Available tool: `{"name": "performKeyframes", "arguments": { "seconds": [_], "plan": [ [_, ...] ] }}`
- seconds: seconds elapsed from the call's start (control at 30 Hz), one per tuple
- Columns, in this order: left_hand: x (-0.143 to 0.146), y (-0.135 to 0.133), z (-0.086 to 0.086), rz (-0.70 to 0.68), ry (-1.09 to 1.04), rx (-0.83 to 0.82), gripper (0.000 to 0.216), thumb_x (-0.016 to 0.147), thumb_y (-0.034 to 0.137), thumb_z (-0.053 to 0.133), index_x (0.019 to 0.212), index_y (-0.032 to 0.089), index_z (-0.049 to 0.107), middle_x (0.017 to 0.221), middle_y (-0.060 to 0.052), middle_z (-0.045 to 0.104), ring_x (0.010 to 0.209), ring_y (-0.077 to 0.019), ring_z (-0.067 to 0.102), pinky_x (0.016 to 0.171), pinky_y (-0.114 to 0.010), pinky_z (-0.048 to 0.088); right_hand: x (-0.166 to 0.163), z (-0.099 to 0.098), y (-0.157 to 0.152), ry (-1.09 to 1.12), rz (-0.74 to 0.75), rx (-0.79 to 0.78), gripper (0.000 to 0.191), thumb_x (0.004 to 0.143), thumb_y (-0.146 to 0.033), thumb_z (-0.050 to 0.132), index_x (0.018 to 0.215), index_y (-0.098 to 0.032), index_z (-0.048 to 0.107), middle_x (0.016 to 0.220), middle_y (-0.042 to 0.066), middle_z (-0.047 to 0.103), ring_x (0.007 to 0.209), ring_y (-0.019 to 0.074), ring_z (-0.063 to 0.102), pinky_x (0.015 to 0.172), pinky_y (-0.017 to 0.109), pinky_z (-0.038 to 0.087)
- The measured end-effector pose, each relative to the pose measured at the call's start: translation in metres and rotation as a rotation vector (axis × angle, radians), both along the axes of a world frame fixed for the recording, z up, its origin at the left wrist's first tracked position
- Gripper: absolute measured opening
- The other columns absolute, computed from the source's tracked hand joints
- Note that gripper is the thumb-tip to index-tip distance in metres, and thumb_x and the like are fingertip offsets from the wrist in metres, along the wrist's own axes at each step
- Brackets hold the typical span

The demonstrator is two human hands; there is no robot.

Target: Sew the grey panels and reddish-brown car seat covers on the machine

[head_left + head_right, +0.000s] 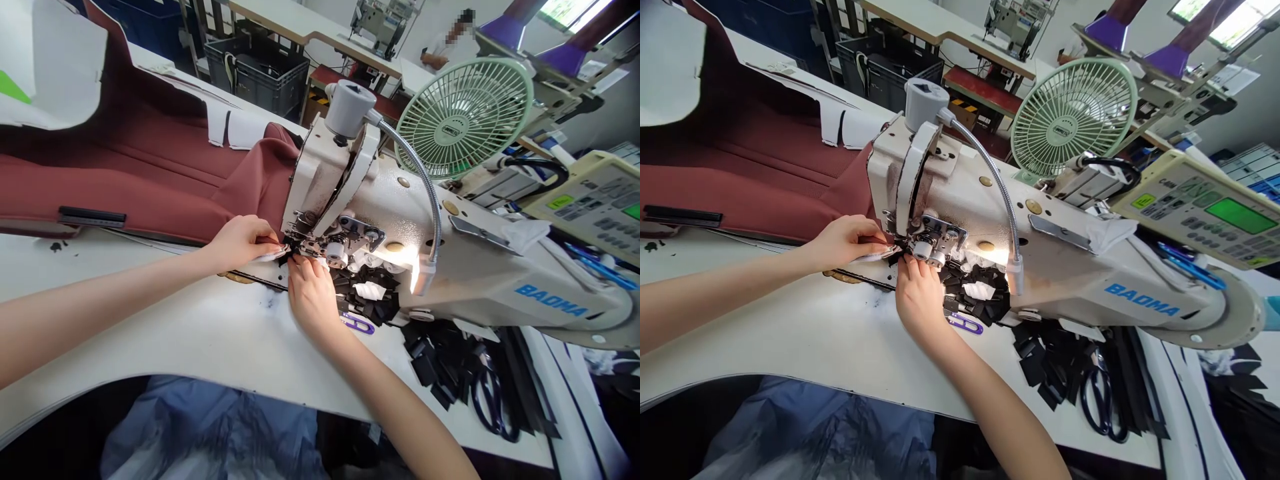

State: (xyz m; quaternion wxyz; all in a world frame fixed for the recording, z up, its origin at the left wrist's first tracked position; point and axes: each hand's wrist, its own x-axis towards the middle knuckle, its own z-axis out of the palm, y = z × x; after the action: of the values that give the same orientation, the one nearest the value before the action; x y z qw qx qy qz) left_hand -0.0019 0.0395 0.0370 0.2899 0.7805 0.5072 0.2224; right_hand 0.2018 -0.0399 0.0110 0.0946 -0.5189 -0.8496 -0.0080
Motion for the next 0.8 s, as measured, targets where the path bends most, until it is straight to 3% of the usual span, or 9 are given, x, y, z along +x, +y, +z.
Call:
{"name": "performKeyframes", "arguments": {
  "seconds": [0.17,0.3,0.5,0.63,0.8],
  "plan": [
    [0.000,0.001,-0.008,0.003,-0.071,0.025,0.023,0.085,0.043,0.063,0.084,0.023,0.075,0.091,0.000,0.076,0.092,-0.0209,0.064,0.079,-0.033,0.042,-0.009,0.006,0.006,0.109,0.007,-0.124,0.036,0.100,-0.021,0.047,0.131,-0.017,0.065,0.134,0.013,0.064,0.117,0.0264,0.057,0.100,0.040,0.047],
    [0.007,-0.011,-0.007,-0.070,0.075,0.270,0.028,0.093,0.042,0.057,0.087,0.022,0.075,0.091,-0.003,0.075,0.087,-0.0219,0.061,0.076,-0.037,0.039,-0.015,0.007,0.013,0.186,0.010,-0.201,0.031,0.099,-0.016,0.046,0.121,-0.015,0.068,0.124,0.011,0.070,0.112,0.0240,0.061,0.099,0.038,0.047],
    [0.021,-0.044,-0.005,-0.109,0.292,0.517,0.033,0.102,0.028,0.043,0.093,0.021,0.074,0.091,-0.006,0.074,0.087,-0.0242,0.059,0.076,-0.042,0.037,-0.017,-0.007,0.007,0.171,0.135,-0.116,0.024,0.099,-0.019,0.050,0.116,-0.011,0.066,0.123,0.016,0.069,0.124,0.0259,0.055,0.106,0.039,0.042],
    [0.022,-0.045,-0.004,-0.097,0.315,0.486,0.033,0.102,0.029,0.043,0.095,0.021,0.074,0.096,-0.005,0.075,0.090,-0.0250,0.059,0.077,-0.042,0.037,-0.015,-0.008,0.004,0.170,0.167,-0.106,0.026,0.100,-0.023,0.051,0.119,-0.011,0.064,0.126,0.015,0.067,0.125,0.0272,0.053,0.105,0.040,0.042],
    [0.014,-0.024,-0.001,-0.024,0.282,0.251,0.031,0.098,0.039,0.047,0.092,0.021,0.071,0.090,-0.005,0.075,0.086,-0.0249,0.062,0.076,-0.039,0.038,-0.006,0.001,0.007,0.245,0.052,-0.076,0.030,0.101,-0.016,0.043,0.120,-0.014,0.067,0.120,0.012,0.067,0.109,0.0217,0.060,0.098,0.032,0.046]
  ]
}}
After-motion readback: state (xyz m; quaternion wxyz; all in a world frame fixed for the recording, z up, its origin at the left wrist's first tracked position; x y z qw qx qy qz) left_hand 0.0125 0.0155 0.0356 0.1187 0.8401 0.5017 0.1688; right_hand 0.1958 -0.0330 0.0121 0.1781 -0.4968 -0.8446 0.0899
